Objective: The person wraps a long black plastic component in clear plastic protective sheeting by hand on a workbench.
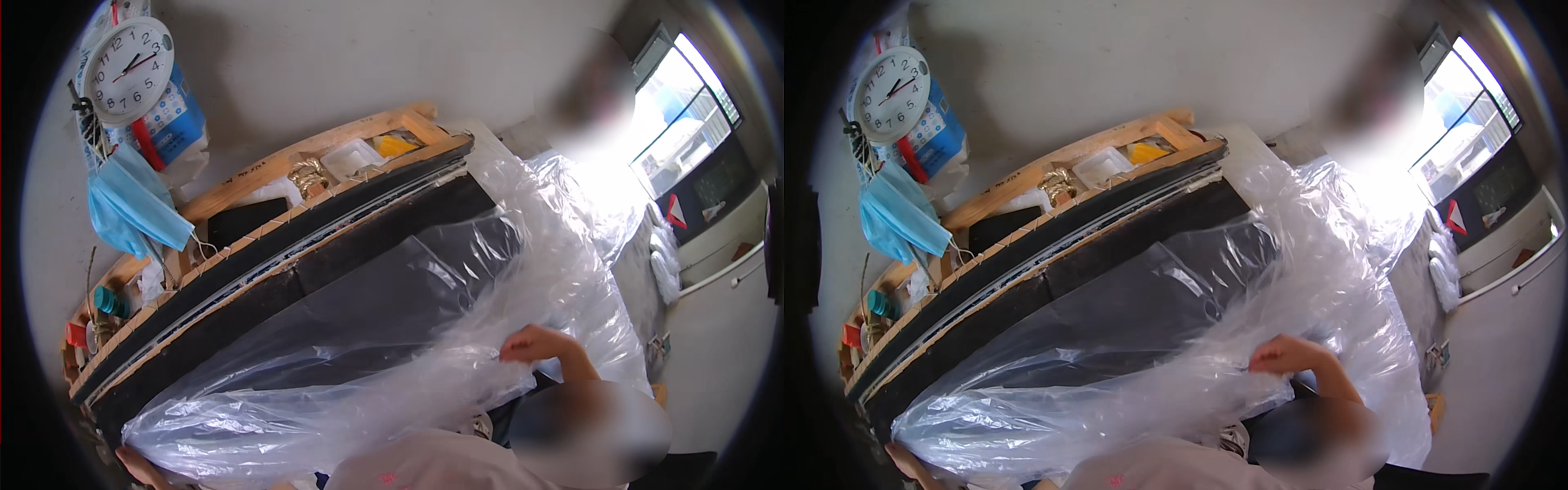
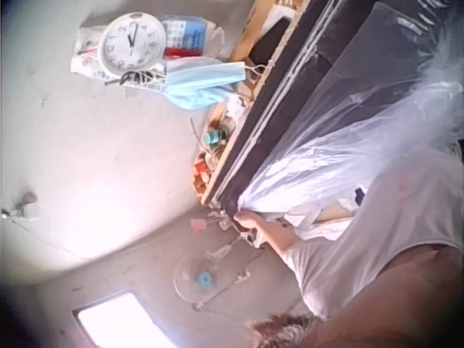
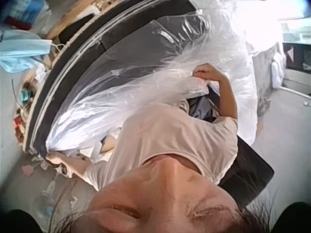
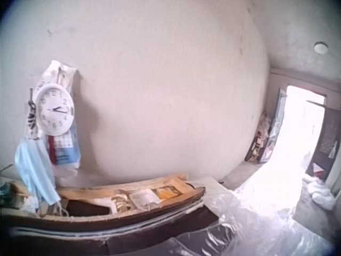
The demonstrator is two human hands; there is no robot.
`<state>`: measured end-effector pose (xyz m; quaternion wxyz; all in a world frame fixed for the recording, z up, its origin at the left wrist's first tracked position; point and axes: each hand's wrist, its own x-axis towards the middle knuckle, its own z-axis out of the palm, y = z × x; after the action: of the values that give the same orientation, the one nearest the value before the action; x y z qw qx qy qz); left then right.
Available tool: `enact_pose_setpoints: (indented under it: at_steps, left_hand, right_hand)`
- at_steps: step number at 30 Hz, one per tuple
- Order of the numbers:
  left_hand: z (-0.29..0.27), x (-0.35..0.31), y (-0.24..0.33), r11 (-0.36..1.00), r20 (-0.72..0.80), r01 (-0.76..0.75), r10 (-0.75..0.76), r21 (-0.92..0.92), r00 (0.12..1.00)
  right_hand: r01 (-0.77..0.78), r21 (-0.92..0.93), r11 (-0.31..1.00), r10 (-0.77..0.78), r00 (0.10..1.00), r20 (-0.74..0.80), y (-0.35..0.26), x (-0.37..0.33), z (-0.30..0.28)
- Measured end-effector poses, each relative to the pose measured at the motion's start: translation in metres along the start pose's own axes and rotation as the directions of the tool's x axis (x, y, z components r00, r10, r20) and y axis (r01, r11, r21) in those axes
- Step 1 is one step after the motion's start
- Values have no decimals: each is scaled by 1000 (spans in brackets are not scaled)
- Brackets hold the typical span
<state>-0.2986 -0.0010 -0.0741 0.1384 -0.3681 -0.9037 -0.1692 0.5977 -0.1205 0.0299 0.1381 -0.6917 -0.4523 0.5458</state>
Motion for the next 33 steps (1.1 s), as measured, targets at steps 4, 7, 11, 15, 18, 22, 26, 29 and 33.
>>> enact_pose_setpoints:
  at_steps: [4, 7, 11, 15, 18, 22, 26, 29, 33]
  left_hand:
    - [-2, 1, -4, 996, 35, 79, -81, 39, 996]
    - [4, -2, 16, 996, 30, 90, -90, 20, 995]
    - [-16, -12, 5, 995, 2, 69, -69, 70, 998]
    - [2, -6, 7, 998, 36, 28, -31, 58, 999]
    - [-2, -1, -7, 998, 39, 44, -46, 53, 998]
    - [1, -2, 21, 996, 103, 49, -56, 72, 993]
    - [-14, 3, -28, 991, 35, -15, 10, 131, 999]
    - [-34, -34, 69, 992, -42, 70, -66, 108, 997]
    - [-60, -42, 93, 990, -89, 116, -109, 80, 990]
  right_hand:
    - [563, -154, 812, -384, 316, -868, -83, 22, -52]
    - [696, -316, 645, -418, -25, -908, -119, 25, -96]
    - [332, -702, 630, -762, 92, -641, -101, 38, -29]
    - [-7, 58, 998, 46, 702, -710, 25, 70, -22]
    - [-332, -360, 872, -56, 662, -747, 42, 56, -10]
    - [-706, -513, 488, 128, 640, -758, 96, 20, -38]
    - [-162, -738, 655, -609, 464, -643, -60, 58, 10]
    - [-41, -871, 490, -760, 470, -449, -71, 70, 17]
    - [-216, -848, 483, -649, 563, -512, 10, 63, 8]
